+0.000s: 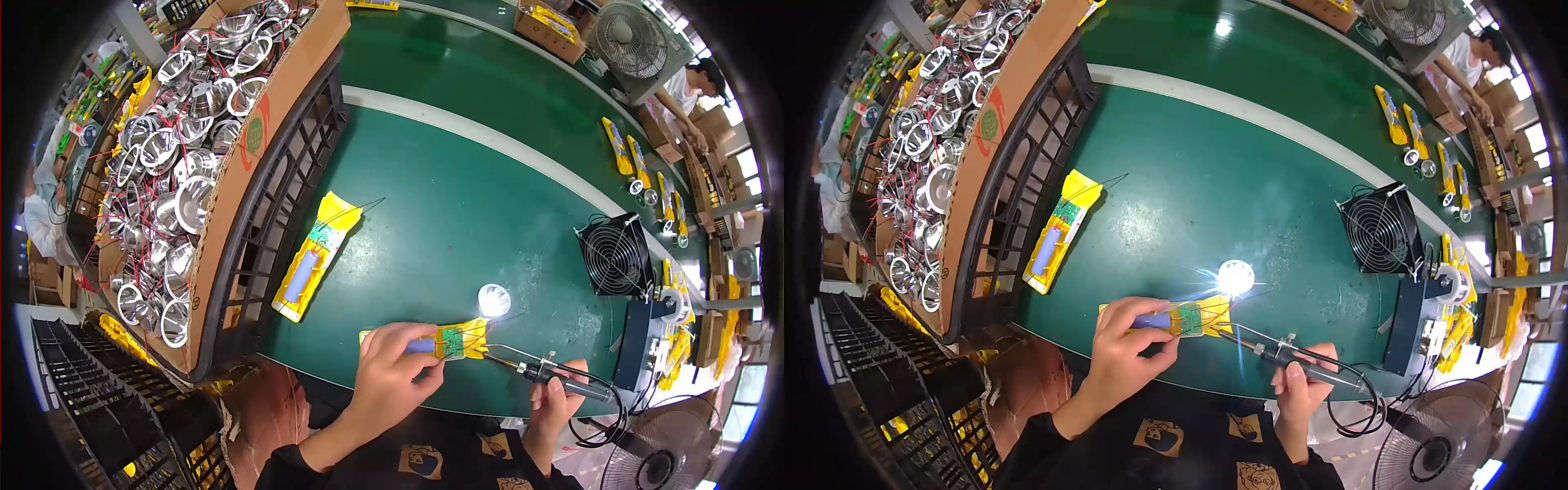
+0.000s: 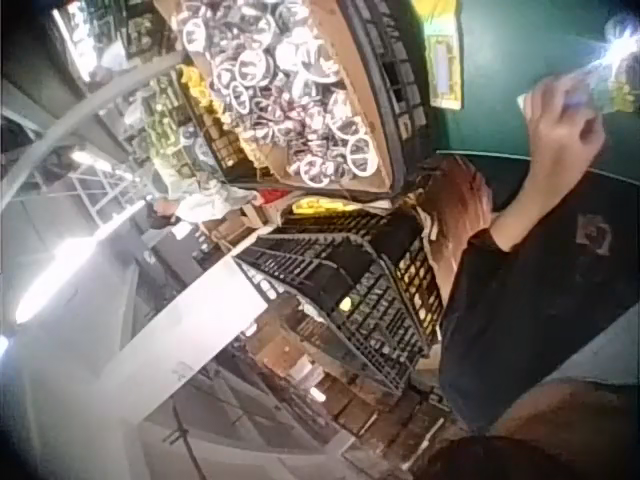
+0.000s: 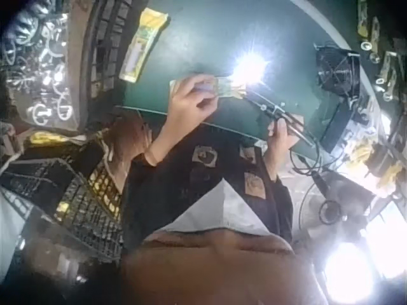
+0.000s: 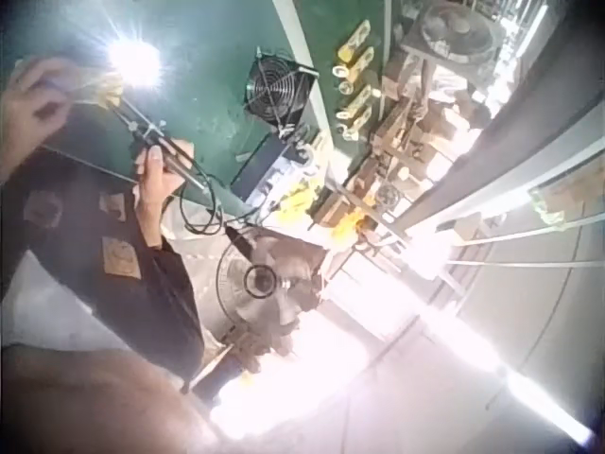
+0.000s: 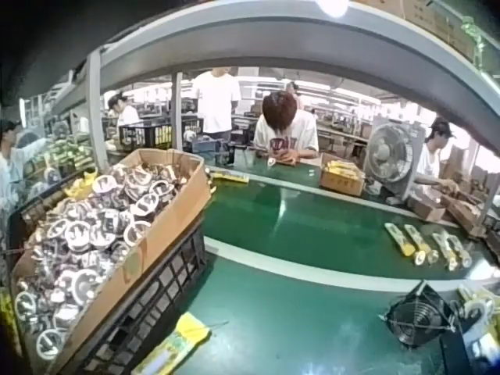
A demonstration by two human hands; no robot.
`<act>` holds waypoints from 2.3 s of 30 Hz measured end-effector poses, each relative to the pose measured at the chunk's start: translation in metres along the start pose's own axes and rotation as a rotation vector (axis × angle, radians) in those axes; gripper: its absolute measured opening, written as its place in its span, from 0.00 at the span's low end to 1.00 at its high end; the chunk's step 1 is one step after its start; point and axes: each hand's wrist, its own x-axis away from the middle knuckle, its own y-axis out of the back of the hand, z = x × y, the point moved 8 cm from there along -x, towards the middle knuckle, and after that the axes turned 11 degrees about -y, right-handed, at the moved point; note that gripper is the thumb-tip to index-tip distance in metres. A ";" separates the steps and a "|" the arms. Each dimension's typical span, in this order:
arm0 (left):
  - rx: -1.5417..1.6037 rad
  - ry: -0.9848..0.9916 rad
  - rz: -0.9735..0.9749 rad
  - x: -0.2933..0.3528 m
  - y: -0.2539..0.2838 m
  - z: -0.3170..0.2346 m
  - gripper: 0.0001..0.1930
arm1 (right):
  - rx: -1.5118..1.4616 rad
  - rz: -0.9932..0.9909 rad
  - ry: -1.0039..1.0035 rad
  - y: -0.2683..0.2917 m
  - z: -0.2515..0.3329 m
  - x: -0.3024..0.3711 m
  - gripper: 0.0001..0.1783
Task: The person assembles flashlights along a factory line by taking flashlight components, soldering circuit boards using a soldering iron, and placing the assembled flashlights onto the conveyor belt.
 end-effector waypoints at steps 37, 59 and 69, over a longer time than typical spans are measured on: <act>-0.032 0.050 0.053 -0.003 -0.005 -0.002 0.07 | 0.092 0.093 -0.140 -0.008 -0.015 0.009 0.11; -0.005 0.077 0.102 0.000 -0.009 0.003 0.06 | 0.052 0.087 -0.118 -0.010 -0.014 0.006 0.10; -0.048 0.053 0.068 -0.002 -0.007 0.001 0.07 | -0.058 0.012 -0.010 0.012 0.001 0.004 0.11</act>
